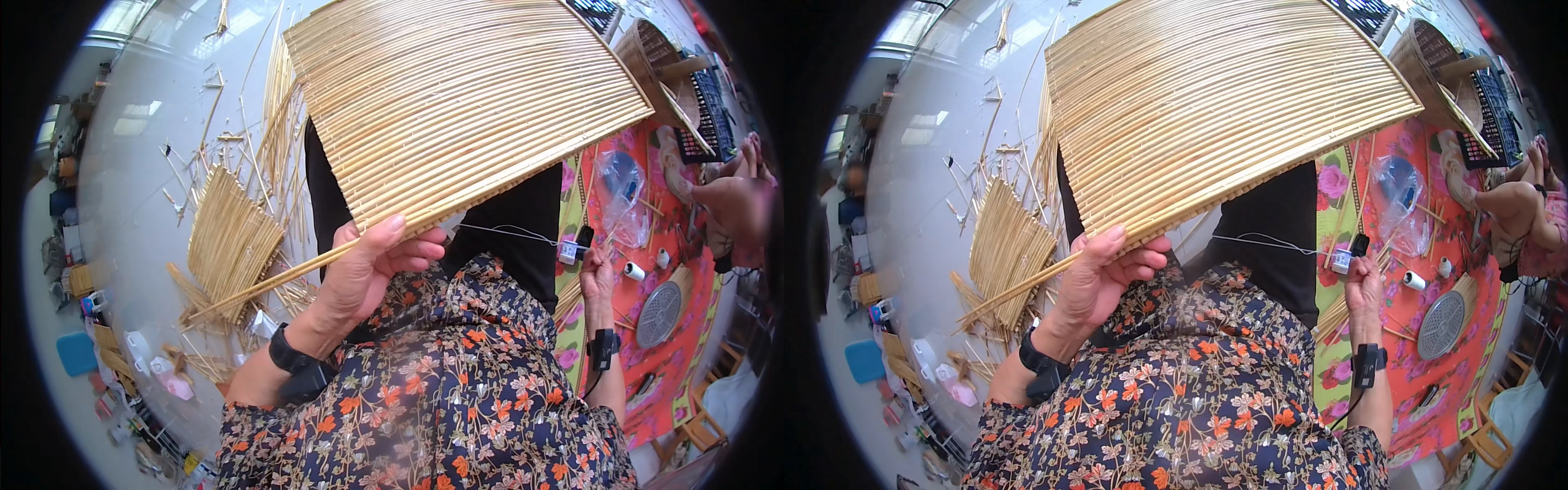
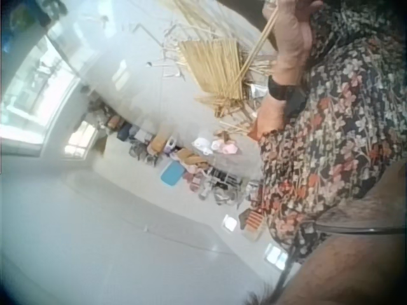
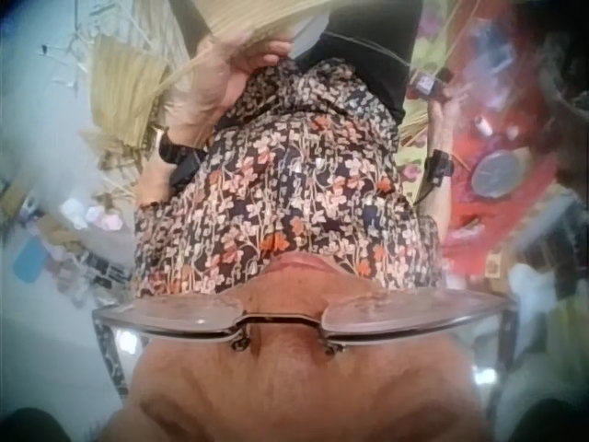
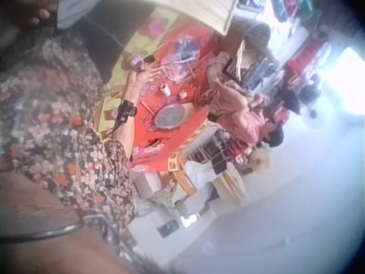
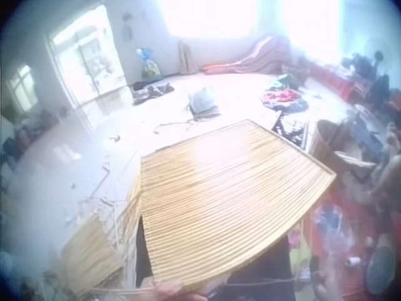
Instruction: The person weaves a bamboo mat by hand, threading thin bamboo strips through a larger frame and securing them with string. They use pliers to trim excess material and a measuring tape to check dimensions.
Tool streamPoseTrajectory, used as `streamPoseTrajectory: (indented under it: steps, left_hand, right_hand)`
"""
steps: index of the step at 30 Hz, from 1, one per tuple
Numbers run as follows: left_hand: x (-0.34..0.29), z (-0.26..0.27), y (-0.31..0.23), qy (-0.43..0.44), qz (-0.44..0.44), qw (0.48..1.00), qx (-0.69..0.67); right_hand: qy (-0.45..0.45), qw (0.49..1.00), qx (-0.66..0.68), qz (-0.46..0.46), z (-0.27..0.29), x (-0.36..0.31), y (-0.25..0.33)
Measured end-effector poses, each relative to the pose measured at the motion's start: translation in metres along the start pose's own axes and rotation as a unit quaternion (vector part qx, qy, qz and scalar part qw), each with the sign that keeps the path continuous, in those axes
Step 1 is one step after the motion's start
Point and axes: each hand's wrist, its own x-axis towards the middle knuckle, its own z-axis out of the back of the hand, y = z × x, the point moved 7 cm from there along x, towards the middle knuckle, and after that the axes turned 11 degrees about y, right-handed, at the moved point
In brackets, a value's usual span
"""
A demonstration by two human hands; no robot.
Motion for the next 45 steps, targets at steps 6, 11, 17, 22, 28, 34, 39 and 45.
streamPoseTrajectory:
  steps: [6,11,17,22,28,34,39,45]
  left_hand:
    - [0.0,0.005,-0.002,0.008,-0.014,1.0,-0.014]
    - [0.001,0.002,0.002,0.005,-0.011,1.0,-0.008]
    - [-0.001,0.004,0.006,-0.002,-0.005,1.0,0.016]
    - [-0.008,0.017,0.0,-0.009,0.001,1.0,0.019]
    - [-0.037,0.07,-0.01,-0.089,-0.045,0.995,0.011]
    - [-0.061,0.107,0.009,-0.195,-0.129,0.972,0.036]
    - [-0.073,0.098,0.024,-0.204,-0.165,0.965,-0.005]
    - [-0.078,0.092,0.022,-0.21,-0.203,0.952,-0.095]
  right_hand:
    - [0.13,0.931,-0.342,-0.003,-0.134,-0.04,-0.061]
    - [0.291,0.819,-0.459,-0.183,-0.252,-0.083,-0.147]
    - [0.526,0.53,-0.649,0.145,-0.361,-0.12,-0.175]
    - [0.58,0.411,-0.689,0.14,-0.396,-0.106,-0.23]
    - [0.579,0.441,-0.681,-0.08,-0.393,-0.113,-0.281]
    - [0.555,0.47,-0.652,-0.215,-0.355,-0.121,-0.311]
    - [0.582,0.463,-0.624,-0.24,-0.345,-0.125,-0.312]
    - [0.585,0.465,-0.605,-0.275,-0.344,-0.133,-0.314]
